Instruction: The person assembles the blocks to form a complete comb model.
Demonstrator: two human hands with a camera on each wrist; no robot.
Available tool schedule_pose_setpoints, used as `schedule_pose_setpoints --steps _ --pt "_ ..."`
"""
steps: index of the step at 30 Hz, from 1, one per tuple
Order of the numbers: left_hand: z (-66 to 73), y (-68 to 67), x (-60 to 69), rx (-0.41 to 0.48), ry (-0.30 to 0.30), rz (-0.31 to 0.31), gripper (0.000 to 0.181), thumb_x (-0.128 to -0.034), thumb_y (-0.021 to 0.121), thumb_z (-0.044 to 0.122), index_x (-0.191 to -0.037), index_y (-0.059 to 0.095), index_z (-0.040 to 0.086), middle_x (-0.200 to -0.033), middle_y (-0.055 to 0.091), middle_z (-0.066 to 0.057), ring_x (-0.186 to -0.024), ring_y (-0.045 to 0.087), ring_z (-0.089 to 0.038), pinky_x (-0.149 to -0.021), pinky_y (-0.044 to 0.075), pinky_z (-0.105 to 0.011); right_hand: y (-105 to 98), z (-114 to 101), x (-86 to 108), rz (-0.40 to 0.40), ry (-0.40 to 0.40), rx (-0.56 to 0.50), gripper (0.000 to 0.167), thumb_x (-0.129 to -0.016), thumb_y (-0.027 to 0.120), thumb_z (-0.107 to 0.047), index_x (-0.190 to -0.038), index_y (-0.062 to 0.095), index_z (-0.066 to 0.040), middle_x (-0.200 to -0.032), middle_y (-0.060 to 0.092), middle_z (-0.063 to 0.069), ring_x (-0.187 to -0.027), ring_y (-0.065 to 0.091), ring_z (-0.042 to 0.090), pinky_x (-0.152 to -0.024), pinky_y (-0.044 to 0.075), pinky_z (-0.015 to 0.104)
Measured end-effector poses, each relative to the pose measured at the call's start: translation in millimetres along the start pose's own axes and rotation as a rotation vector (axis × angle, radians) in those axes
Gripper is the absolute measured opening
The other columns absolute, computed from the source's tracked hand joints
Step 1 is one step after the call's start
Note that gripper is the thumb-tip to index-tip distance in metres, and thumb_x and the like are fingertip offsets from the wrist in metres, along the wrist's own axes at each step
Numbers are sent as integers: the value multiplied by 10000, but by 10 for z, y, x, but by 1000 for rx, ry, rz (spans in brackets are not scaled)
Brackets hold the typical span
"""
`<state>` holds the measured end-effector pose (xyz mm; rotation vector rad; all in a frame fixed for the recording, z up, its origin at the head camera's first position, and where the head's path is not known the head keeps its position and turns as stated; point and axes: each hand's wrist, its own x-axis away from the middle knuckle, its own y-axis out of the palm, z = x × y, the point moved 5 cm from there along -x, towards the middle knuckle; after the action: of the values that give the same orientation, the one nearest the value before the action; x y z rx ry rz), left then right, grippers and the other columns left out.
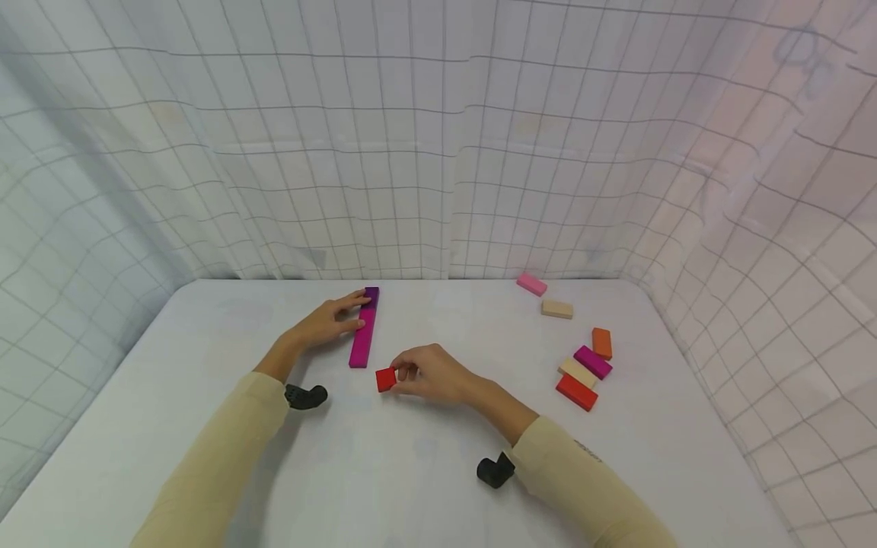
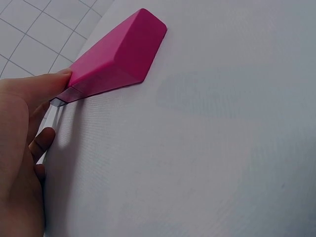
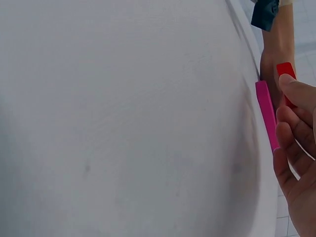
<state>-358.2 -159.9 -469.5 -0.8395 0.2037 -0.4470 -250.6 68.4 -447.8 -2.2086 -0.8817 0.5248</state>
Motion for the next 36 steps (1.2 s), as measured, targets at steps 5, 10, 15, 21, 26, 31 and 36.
schedule_pose_setpoints --steps 5,10,15,21,26,31,36 --pt "-7 -21 10 8 15 5 575 -1020 612 235 -1545 472 46 -1665 283 -177 -1516 217 -445 -1167 196 -691 76 -33 -126 11 -21 9 290 -942 791 -191 -1181 731 -37 -892 662 -91 -836 598 71 -774 540 225" --pt "0 -28 2 12 46 15 587 -1003 623 279 -1525 496 42 -1652 306 -189 -1501 230 -472 -1147 200 -722 121 -80 -224 25 -20 25 286 -939 795 -193 -1169 733 -36 -884 661 -83 -820 596 67 -756 535 205" --pt "28 -26 -4 13 50 20 574 -1011 622 276 -1519 503 39 -1651 311 -184 -1504 230 -467 -1158 188 -710 149 -102 -298 49 18 39 284 -927 808 -194 -1152 739 -34 -850 653 -79 -777 587 70 -726 524 201" --pt "44 -14 -11 11 28 8 556 -1028 614 233 -1531 487 35 -1660 293 -178 -1513 214 -458 -1172 169 -694 241 -89 -366 45 92 73 277 -921 817 -224 -1125 748 -49 -796 630 -102 -740 572 58 -695 508 191" --pt "22 -15 -6 12 25 5 562 -1025 619 239 -1535 486 45 -1666 289 -163 -1513 215 -455 -1174 170 -689 295 -112 -393 48 113 95 272 -919 820 -236 -1112 752 -56 -775 619 -113 -740 576 54 -700 506 187" --pt "10 -12 -2 6 29 6 563 -1024 616 239 -1535 485 43 -1664 290 -168 -1514 217 -454 -1176 169 -686 332 -133 -429 53 114 118 240 -922 817 -250 -1069 748 -74 -750 608 -109 -731 569 57 -679 494 188" --pt "2 5 -7 -1 26 8 560 -1025 616 242 -1534 487 44 -1663 293 -168 -1514 219 -453 -1179 167 -681 362 -134 -459 47 129 146 252 -920 818 -265 -1075 748 -79 -750 605 -112 -734 569 55 -674 491 183"
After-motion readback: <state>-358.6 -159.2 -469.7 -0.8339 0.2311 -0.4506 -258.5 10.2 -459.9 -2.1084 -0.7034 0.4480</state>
